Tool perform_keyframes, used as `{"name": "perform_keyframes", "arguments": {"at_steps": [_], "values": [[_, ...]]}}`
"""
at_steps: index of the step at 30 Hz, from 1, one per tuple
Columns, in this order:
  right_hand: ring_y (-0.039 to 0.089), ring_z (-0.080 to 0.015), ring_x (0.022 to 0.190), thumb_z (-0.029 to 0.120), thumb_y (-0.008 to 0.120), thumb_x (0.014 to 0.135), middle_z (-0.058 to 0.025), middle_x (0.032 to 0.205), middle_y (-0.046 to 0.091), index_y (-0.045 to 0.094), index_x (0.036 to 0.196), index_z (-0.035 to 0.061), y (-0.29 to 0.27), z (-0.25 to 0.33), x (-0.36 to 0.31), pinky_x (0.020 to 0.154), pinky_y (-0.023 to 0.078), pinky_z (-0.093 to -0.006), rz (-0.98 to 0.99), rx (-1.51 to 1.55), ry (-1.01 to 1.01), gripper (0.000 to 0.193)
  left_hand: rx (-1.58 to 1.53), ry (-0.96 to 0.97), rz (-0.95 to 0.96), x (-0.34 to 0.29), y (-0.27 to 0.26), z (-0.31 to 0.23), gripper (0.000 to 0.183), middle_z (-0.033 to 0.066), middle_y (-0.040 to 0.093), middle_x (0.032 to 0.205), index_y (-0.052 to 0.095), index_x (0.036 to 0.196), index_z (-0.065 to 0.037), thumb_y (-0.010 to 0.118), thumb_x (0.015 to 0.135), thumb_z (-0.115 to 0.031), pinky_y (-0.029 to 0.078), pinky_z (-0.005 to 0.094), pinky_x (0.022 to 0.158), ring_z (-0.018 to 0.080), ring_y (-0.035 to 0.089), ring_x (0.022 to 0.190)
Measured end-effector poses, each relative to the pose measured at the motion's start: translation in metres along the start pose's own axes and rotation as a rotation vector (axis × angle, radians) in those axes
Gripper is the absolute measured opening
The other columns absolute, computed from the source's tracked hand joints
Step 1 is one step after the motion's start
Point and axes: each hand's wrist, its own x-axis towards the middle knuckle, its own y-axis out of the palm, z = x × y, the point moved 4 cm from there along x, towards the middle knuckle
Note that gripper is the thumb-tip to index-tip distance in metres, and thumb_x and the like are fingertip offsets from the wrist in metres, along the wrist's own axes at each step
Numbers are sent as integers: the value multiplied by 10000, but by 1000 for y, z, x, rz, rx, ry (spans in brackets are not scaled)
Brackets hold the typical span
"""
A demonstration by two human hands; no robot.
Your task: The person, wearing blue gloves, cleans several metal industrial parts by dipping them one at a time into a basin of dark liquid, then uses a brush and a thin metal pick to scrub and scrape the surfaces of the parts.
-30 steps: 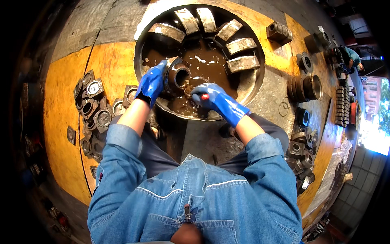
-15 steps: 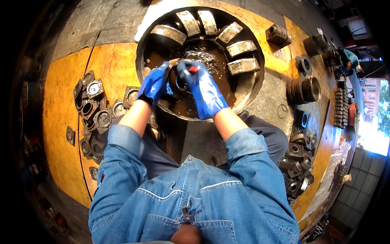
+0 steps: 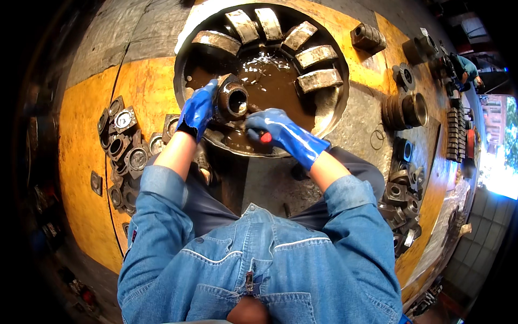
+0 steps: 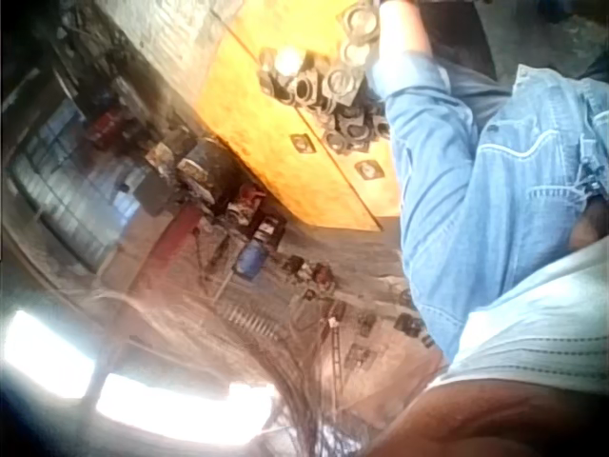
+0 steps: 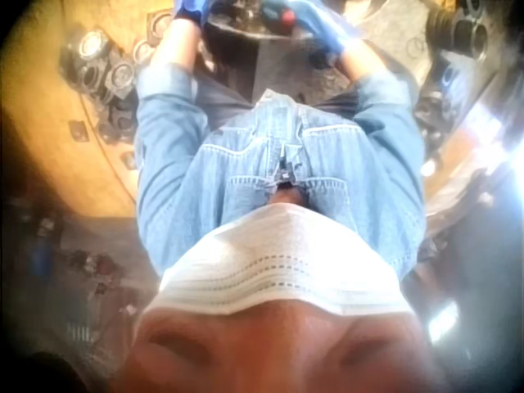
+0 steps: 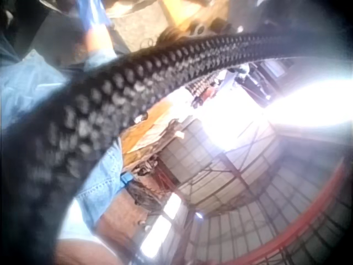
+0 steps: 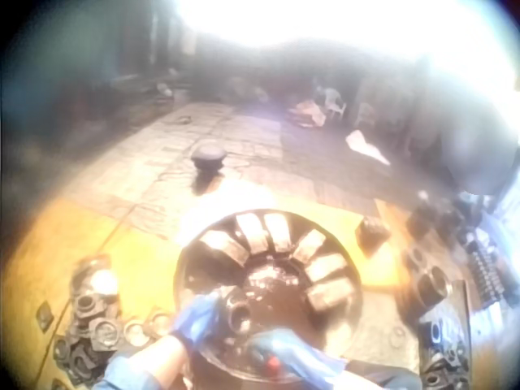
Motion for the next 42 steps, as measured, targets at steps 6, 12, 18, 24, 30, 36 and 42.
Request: {"name": "perform_keyframes", "arguments": {"at_steps": [6, 12, 18, 24, 30, 36, 42], "values": [[691, -246, 860, 199, 622, 1015, -102, 945, 731, 701, 999, 55, -16, -16, -4, 769, 544, -352, -339, 554, 552, 164, 49, -42, -15, -28, 2, -27, 561, 149, 743, 920, 723, 1102, 101, 516, 1058, -419, 533, 358, 766, 222, 669, 835], [705, -194, 819, 268, 633, 1057, -68, 952, 730, 691, 1201, 126, 7, -65, 14, 621, 588, -309, -647, 1877, 894, 211, 199, -11, 38, -32, 8, -39, 570, 203, 745, 1126, 674, 1250, 64, 450, 1081, -433, 490, 368, 937, 287, 677, 1053], [694, -165, 762, 270, 619, 1054, -58, 903, 718, 703, 1097, 91, 35, -69, 21, 607, 568, -287, -612, 1712, 1030, 202, 329, 172, 70, -6, -6, -5, 549, 181, 753, 1133, 681, 1258, 57, 457, 1087, -414, 489, 364, 968, 249, 682, 1066], [733, -285, 955, 470, 650, 957, -154, 1030, 758, 754, 1124, 78, -24, -31, 40, 845, 566, -380, -61, 368, 751, 439, 189, -77, 51, -33, 10, -41, 512, 158, 757, 1104, 709, 1222, 40, 488, 1080, -399, 526, 360, 886, 230, 696, 1007], [702, -360, 858, 256, 618, 985, -167, 1101, 697, 644, 1296, 86, -14, -10, 34, 771, 566, -481, 44, -571, -9, 355, 183, 86, 74, -24, 7, -32, 517, 216, 744, 917, 689, 1064, 99, 473, 1076, -370, 538, 396, 741, 261, 692, 799], [695, -383, 973, 327, 564, 1034, -191, 1127, 717, 615, 1361, 126, -19, -2, 40, 871, 551, -485, -3, -512, -68, 388, 21, -81, 60, -21, 8, -21, 465, 218, 743, 922, 714, 1080, 42, 469, 1072, -353, 539, 379, 741, 243, 696, 824], [735, -342, 1071, 191, 710, 951, -160, 1124, 773, 767, 1190, 108, -3, -14, 16, 944, 572, -395, -601, 777, 638, 259, 353, 226, 106, -21, 5, -26, 502, 88, 743, 956, 739, 1129, 30, 545, 1059, -428, 525, 327, 784, 174, 658, 880]]}}
